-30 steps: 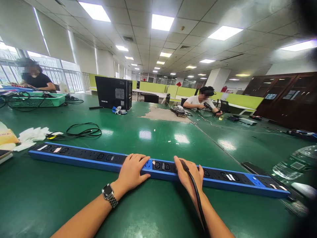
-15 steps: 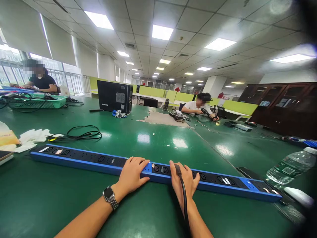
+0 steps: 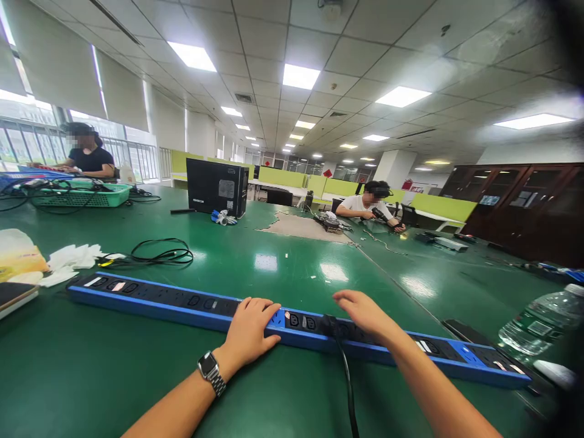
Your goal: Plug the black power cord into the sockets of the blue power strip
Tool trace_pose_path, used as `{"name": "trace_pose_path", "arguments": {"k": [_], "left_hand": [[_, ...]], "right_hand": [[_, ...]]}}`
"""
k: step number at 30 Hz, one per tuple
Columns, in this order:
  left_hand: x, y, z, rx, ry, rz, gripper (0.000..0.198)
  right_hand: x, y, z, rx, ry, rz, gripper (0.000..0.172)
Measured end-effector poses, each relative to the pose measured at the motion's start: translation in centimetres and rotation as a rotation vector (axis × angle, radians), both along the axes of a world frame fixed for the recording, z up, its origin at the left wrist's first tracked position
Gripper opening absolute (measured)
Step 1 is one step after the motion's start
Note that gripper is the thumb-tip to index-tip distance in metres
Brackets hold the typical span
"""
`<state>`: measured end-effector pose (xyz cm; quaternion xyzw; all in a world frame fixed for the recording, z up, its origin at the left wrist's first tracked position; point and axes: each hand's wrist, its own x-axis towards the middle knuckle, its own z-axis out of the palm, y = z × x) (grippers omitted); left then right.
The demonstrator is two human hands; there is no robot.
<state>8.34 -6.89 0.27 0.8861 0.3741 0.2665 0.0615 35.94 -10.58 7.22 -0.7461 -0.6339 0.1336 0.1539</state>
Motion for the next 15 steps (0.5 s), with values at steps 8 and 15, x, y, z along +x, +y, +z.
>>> {"name": "trace_pose_path", "arguments": {"k": [8,15], "left_hand": [[0.0,0.0,0.1,0.002,0.029,0.004,0.06],[0.1,0.0,0.0,0.01,0.026,0.008,0.059]], "right_hand": [[-5.8,3.6,-2.9,-0.113,-0.122,-0.082,0.048],[-5.7,2.8,-2.7,-0.101,-0.187,-0.133,0.043]]}}
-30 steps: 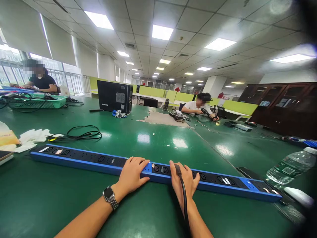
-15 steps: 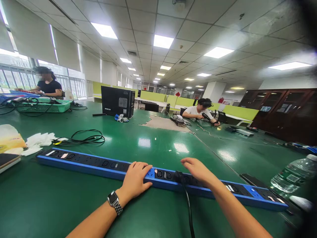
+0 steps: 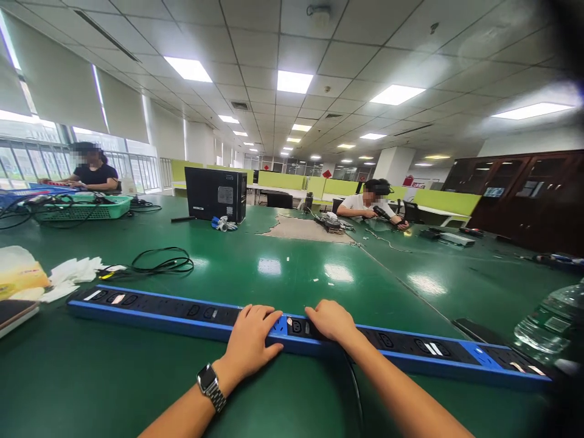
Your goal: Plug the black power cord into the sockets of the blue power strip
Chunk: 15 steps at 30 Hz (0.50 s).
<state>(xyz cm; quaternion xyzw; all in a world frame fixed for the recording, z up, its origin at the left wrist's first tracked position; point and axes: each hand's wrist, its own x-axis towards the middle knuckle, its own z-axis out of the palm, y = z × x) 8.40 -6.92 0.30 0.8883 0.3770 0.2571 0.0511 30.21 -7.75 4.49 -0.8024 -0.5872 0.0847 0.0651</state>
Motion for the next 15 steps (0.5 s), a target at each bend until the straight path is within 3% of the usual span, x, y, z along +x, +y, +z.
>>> {"name": "trace_pose_path", "arguments": {"k": [9,12,15], "left_hand": [[0.12,-0.29,0.02,-0.007,0.03,0.016,0.06],[0.11,-0.32,0.05,-0.007,0.037,0.016,0.06],[0.07,-0.28,0.19,-0.013,0.042,0.008,0.061]], "right_hand": [[-0.41,0.2,-0.07,0.054,0.044,-0.06,0.038],[-0.34,0.38,-0.29,0.095,0.117,-0.081,0.035],[0.27,0.53,-0.44,0.143,0.271,-0.082,0.043]]}}
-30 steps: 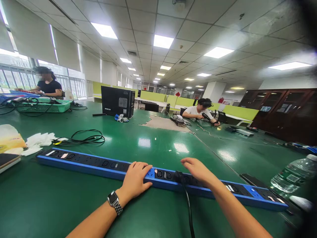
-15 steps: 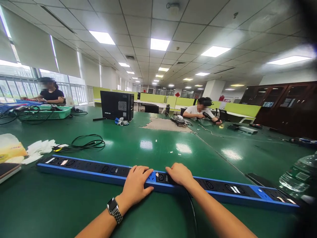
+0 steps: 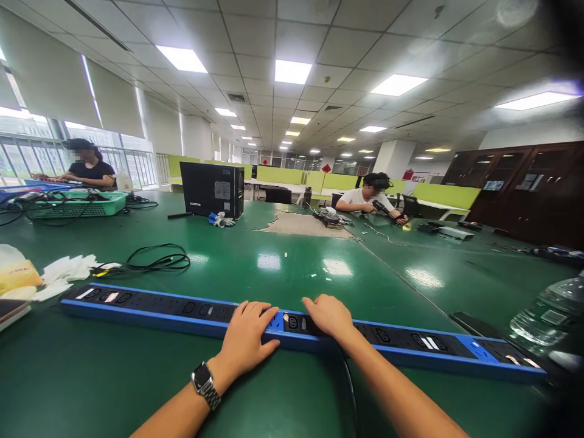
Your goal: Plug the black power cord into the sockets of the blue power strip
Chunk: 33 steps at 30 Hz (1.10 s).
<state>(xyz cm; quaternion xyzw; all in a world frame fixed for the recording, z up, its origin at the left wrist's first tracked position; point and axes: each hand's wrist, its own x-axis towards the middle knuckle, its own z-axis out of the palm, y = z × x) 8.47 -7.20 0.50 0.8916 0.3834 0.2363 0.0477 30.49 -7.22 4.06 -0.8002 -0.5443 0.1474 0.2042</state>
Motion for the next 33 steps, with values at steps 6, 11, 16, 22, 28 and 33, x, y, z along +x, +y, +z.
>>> {"name": "trace_pose_path", "arguments": {"k": [6,11,16,22,28,33], "left_hand": [[-0.1,0.2,0.1,-0.013,-0.015,-0.012,0.062],[-0.1,0.3,-0.1,-0.014,-0.046,-0.026,0.061],[-0.1,0.3,0.0,-0.02,-0.043,-0.016,0.062],[0.0,0.1,0.2,-0.029,-0.014,-0.002,0.062],[0.0,0.1,0.2,-0.023,-0.015,-0.001,0.061],[0.0,0.3,0.0,-0.013,-0.026,0.0,0.062]], "right_hand": [[3.8,-2.9,-1.0,0.224,0.381,0.035,0.056],[6.8,-7.2,-3.2,0.434,0.326,0.259,0.042],[5.5,-7.1,-4.4,0.431,-0.119,0.335,0.039],[2.9,-5.5,-5.4,0.481,-0.335,0.112,0.037],[2.1,-5.8,-4.6,0.377,-0.257,-0.016,0.032],[1.8,-5.8,-4.1,0.329,-0.207,-0.045,0.032]]}}
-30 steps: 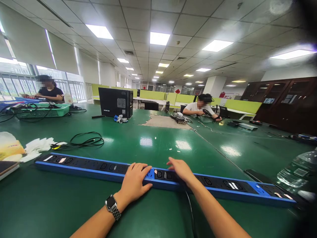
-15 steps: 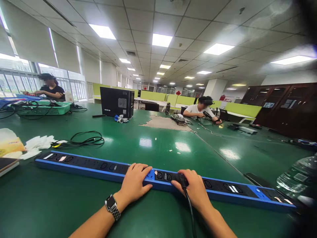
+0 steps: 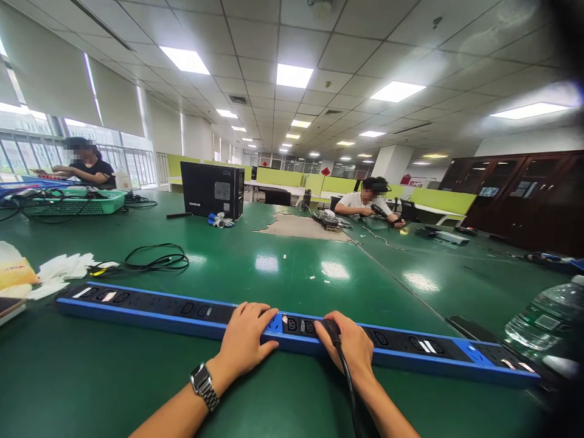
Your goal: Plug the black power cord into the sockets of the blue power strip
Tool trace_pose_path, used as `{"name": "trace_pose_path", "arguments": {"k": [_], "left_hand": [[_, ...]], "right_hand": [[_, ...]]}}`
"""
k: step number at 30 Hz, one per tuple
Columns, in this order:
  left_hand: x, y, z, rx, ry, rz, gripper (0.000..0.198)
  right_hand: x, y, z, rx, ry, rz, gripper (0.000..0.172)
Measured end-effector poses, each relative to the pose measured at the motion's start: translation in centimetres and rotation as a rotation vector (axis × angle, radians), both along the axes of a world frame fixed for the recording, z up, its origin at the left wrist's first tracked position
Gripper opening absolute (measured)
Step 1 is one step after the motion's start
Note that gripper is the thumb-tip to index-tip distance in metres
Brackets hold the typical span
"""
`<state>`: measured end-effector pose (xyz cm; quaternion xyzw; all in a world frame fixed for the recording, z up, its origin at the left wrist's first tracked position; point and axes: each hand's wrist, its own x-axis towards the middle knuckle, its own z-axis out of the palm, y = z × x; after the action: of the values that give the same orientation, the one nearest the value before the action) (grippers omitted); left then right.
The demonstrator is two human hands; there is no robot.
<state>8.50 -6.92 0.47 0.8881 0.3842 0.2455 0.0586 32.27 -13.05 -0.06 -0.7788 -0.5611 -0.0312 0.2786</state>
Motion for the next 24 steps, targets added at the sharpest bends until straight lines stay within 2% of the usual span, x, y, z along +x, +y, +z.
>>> {"name": "trace_pose_path", "arguments": {"k": [11,17,21,24], "left_hand": [[-0.1,0.0,-0.2,0.027,-0.02,-0.011,0.062],[0.1,0.1,-0.2,0.033,-0.021,-0.007,0.062],[0.0,0.1,-0.3,0.027,-0.022,-0.009,0.062],[0.0,0.1,-0.3,0.03,-0.024,-0.012,0.061]], "right_hand": [[0.2,0.0,0.8,-0.039,0.125,-0.004,0.036],[0.3,0.0,-0.5,0.143,0.122,0.015,0.038],[0.3,-0.3,-1.0,0.355,0.26,0.006,0.046],[-0.4,-0.8,-0.9,0.389,0.298,-0.042,0.044]]}}
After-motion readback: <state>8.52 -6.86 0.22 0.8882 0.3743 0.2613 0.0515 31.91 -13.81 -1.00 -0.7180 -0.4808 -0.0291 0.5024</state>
